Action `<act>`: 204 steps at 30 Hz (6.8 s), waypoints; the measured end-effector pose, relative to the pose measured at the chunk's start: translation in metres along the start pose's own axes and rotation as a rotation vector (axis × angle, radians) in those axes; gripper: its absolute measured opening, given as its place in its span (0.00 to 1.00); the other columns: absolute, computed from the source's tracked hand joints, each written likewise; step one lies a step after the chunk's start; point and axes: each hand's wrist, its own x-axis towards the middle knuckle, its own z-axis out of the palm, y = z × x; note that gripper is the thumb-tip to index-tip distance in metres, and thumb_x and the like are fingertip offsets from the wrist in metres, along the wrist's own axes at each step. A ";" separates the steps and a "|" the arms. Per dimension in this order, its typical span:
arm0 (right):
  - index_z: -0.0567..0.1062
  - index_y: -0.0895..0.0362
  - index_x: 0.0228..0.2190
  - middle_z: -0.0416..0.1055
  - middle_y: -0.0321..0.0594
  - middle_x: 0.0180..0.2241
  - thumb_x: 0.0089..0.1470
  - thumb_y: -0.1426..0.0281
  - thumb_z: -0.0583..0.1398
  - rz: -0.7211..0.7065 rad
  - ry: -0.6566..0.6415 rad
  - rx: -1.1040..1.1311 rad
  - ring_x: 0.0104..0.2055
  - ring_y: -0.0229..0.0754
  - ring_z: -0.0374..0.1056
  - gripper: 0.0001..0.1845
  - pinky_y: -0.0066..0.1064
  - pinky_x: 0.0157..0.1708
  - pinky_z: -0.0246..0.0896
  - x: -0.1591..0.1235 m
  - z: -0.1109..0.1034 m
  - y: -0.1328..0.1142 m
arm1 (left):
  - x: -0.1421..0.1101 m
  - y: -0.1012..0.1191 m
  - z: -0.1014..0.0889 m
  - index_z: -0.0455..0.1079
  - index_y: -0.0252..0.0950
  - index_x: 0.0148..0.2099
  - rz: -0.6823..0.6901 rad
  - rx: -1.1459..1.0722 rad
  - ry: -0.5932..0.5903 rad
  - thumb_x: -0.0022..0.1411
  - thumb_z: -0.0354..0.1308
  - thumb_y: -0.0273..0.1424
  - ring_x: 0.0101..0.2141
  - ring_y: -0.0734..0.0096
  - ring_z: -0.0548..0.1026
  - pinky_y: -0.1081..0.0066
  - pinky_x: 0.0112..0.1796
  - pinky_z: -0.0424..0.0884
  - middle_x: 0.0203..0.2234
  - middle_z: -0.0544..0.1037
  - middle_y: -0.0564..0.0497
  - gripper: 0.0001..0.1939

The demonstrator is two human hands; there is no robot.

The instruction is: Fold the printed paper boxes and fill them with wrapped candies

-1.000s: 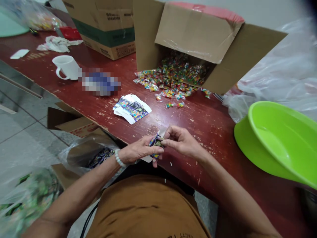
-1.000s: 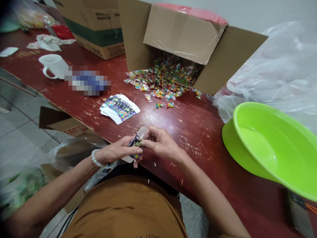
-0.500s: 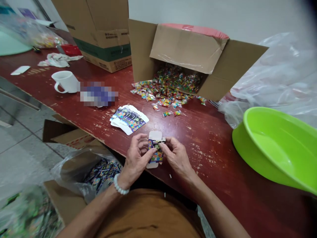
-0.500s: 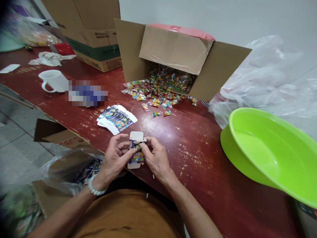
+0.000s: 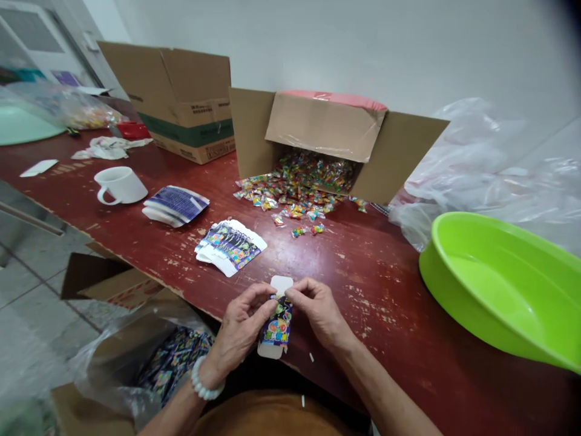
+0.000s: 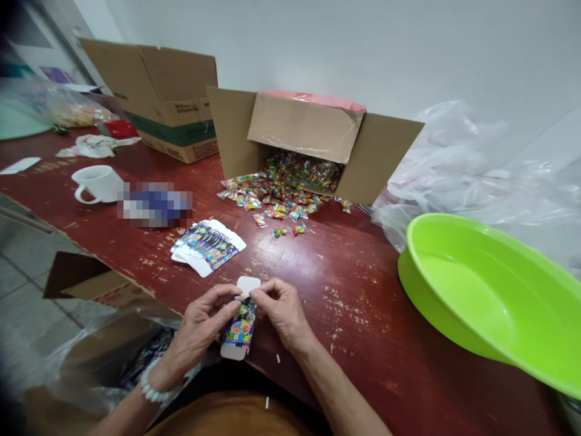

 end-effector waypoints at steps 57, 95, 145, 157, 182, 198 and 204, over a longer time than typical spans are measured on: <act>0.78 0.57 0.34 0.73 0.50 0.42 0.46 0.64 0.67 -0.040 0.454 -0.936 0.51 0.56 0.67 0.13 0.44 0.52 0.58 0.179 -0.097 -0.031 | 0.025 -0.003 -0.037 0.70 0.38 0.47 -0.120 0.092 -0.014 0.49 0.71 0.31 0.33 0.70 0.75 0.73 0.33 0.72 0.32 0.77 0.54 0.23; 0.76 0.53 0.44 0.75 0.38 0.34 0.53 0.59 0.66 -0.103 -0.213 -0.129 0.31 0.40 0.70 0.19 0.31 0.32 0.66 0.010 0.016 -0.002 | 0.005 -0.001 -0.001 0.73 0.32 0.40 -0.223 -0.453 -0.045 0.60 0.61 0.46 0.18 0.71 0.73 0.73 0.18 0.72 0.24 0.79 0.48 0.20; 0.76 0.60 0.45 0.72 0.51 0.44 0.49 0.59 0.61 -0.398 0.260 -0.919 0.38 0.47 0.68 0.25 0.43 0.44 0.64 0.135 -0.034 0.004 | 0.039 -0.011 -0.095 0.72 0.38 0.56 0.380 1.274 0.528 0.66 0.54 0.41 0.48 0.52 0.70 0.56 0.48 0.64 0.49 0.77 0.41 0.20; 0.76 0.60 0.46 0.66 0.59 0.53 0.59 0.55 0.60 -0.371 0.005 -1.403 0.54 0.62 0.62 0.23 0.49 0.49 0.60 0.129 0.059 0.011 | 0.074 -0.012 -0.084 0.71 0.39 0.55 0.228 1.567 0.463 0.65 0.54 0.47 0.45 0.47 0.67 0.57 0.40 0.61 0.46 0.71 0.38 0.23; 0.73 0.53 0.31 0.73 0.34 0.30 0.51 0.58 0.68 -0.116 -0.472 -0.027 0.32 0.38 0.68 0.14 0.31 0.36 0.65 0.036 0.024 -0.041 | -0.006 0.013 -0.033 0.74 0.32 0.48 -0.241 -0.483 -0.598 0.47 0.71 0.49 0.33 0.58 0.81 0.63 0.39 0.74 0.35 0.81 0.41 0.32; 0.78 0.58 0.31 0.73 0.34 0.25 0.53 0.58 0.65 -0.082 -0.175 -0.063 0.23 0.34 0.65 0.15 0.26 0.26 0.63 0.011 0.035 -0.005 | 0.003 0.002 -0.021 0.73 0.32 0.43 -0.107 -0.211 -0.106 0.55 0.69 0.39 0.34 0.72 0.78 0.76 0.36 0.74 0.34 0.80 0.48 0.18; 0.71 0.55 0.48 0.75 0.33 0.30 0.52 0.62 0.65 -0.157 -0.024 -0.190 0.29 0.37 0.68 0.22 0.27 0.30 0.64 0.016 0.032 -0.006 | -0.001 -0.002 -0.016 0.58 0.42 0.60 0.127 -0.110 0.207 0.54 0.69 0.34 0.34 0.71 0.79 0.70 0.37 0.77 0.42 0.78 0.50 0.35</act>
